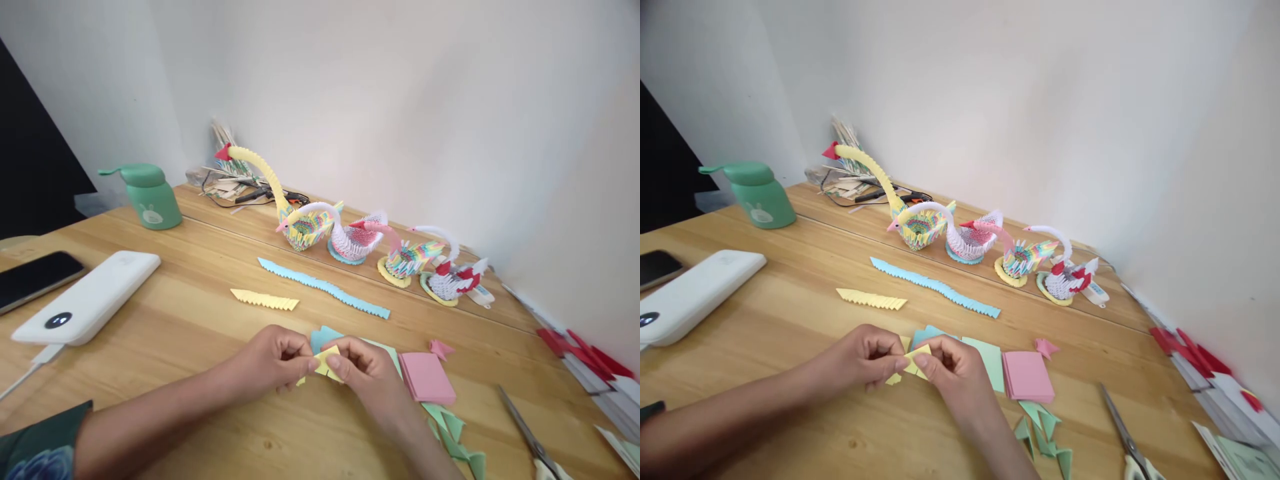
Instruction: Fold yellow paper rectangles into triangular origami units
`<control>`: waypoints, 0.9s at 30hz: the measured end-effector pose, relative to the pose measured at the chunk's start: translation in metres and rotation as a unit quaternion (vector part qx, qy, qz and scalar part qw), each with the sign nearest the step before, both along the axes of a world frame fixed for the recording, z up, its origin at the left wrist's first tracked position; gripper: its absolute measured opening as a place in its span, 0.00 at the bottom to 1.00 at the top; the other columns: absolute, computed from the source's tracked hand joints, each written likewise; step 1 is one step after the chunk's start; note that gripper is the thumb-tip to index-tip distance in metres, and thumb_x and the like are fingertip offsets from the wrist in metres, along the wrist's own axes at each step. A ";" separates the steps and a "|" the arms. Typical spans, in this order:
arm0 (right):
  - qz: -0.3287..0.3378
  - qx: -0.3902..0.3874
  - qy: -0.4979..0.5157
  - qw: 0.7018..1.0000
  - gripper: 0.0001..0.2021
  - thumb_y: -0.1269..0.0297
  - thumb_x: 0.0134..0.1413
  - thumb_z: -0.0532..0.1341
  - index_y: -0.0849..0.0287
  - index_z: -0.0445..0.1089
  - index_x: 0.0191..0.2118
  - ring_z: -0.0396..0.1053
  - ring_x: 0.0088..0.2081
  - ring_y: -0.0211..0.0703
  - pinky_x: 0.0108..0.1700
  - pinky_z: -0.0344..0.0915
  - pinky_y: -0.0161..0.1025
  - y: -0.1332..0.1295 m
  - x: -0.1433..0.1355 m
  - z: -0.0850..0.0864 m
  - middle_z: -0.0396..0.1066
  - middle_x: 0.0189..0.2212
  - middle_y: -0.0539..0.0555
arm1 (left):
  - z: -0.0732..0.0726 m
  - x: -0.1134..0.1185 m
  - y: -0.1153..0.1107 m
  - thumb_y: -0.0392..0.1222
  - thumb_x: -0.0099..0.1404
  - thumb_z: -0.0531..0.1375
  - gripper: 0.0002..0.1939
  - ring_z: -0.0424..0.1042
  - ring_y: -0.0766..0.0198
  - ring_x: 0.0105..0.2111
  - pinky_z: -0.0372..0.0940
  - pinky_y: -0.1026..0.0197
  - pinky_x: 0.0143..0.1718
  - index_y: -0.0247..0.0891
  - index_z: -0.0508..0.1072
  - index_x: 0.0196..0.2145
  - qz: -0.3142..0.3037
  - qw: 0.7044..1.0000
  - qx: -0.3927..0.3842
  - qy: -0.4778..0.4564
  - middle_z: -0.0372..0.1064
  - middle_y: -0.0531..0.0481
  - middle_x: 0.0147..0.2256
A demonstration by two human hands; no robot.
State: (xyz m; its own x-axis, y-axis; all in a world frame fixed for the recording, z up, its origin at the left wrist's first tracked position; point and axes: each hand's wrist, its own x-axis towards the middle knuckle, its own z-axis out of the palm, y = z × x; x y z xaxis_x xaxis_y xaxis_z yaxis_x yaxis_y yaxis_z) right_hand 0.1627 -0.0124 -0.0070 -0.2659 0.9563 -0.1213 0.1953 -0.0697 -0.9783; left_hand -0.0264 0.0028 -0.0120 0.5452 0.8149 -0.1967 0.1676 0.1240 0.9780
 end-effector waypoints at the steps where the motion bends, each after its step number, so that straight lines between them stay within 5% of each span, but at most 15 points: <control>1: 0.013 0.001 -0.009 1.000 0.12 0.56 0.50 0.62 0.61 0.69 0.27 0.52 0.22 0.33 0.24 0.48 0.32 0.000 0.000 0.001 0.56 0.18 0.44 | 0.001 0.000 -0.001 0.47 0.59 0.57 0.15 0.57 0.74 0.16 0.55 0.70 0.19 0.34 0.65 0.21 -0.006 1.000 0.000 -0.006 0.58 0.59 0.16; 6: -0.007 -0.006 0.001 1.000 0.17 0.51 0.52 0.58 0.61 0.65 0.24 0.54 0.22 0.34 0.25 0.49 0.33 -0.002 0.000 0.006 0.59 0.18 0.46 | 0.008 0.001 -0.006 0.43 0.57 0.59 0.08 0.59 0.72 0.20 0.56 0.70 0.23 0.34 0.70 0.29 -0.031 0.998 0.013 -0.049 0.63 0.57 0.20; 17: -0.018 0.034 -0.032 0.999 0.17 0.52 0.52 0.58 0.60 0.62 0.22 0.51 0.21 0.33 0.24 0.48 0.32 -0.007 -0.004 0.009 0.55 0.17 0.45 | 0.010 0.002 -0.007 0.43 0.59 0.58 0.12 0.61 0.71 0.20 0.56 0.68 0.24 0.32 0.71 0.24 0.005 0.997 0.082 0.006 0.66 0.54 0.20; 23: -0.033 0.089 -0.073 0.993 0.15 0.58 0.52 0.58 0.59 0.60 0.20 0.49 0.22 0.33 0.24 0.47 0.32 -0.010 -0.008 0.011 0.52 0.18 0.44 | 0.008 0.003 -0.008 0.45 0.58 0.57 0.13 0.58 0.72 0.18 0.54 0.69 0.21 0.34 0.67 0.21 0.001 0.999 0.050 -0.004 0.62 0.56 0.18; 27: -0.007 0.055 -0.063 0.997 0.14 0.57 0.52 0.58 0.59 0.61 0.21 0.49 0.21 0.33 0.23 0.46 0.32 -0.008 -0.008 0.010 0.52 0.17 0.44 | 0.006 0.004 -0.007 0.46 0.57 0.58 0.13 0.59 0.72 0.17 0.56 0.69 0.20 0.35 0.64 0.22 -0.012 1.000 -0.001 -0.025 0.63 0.56 0.17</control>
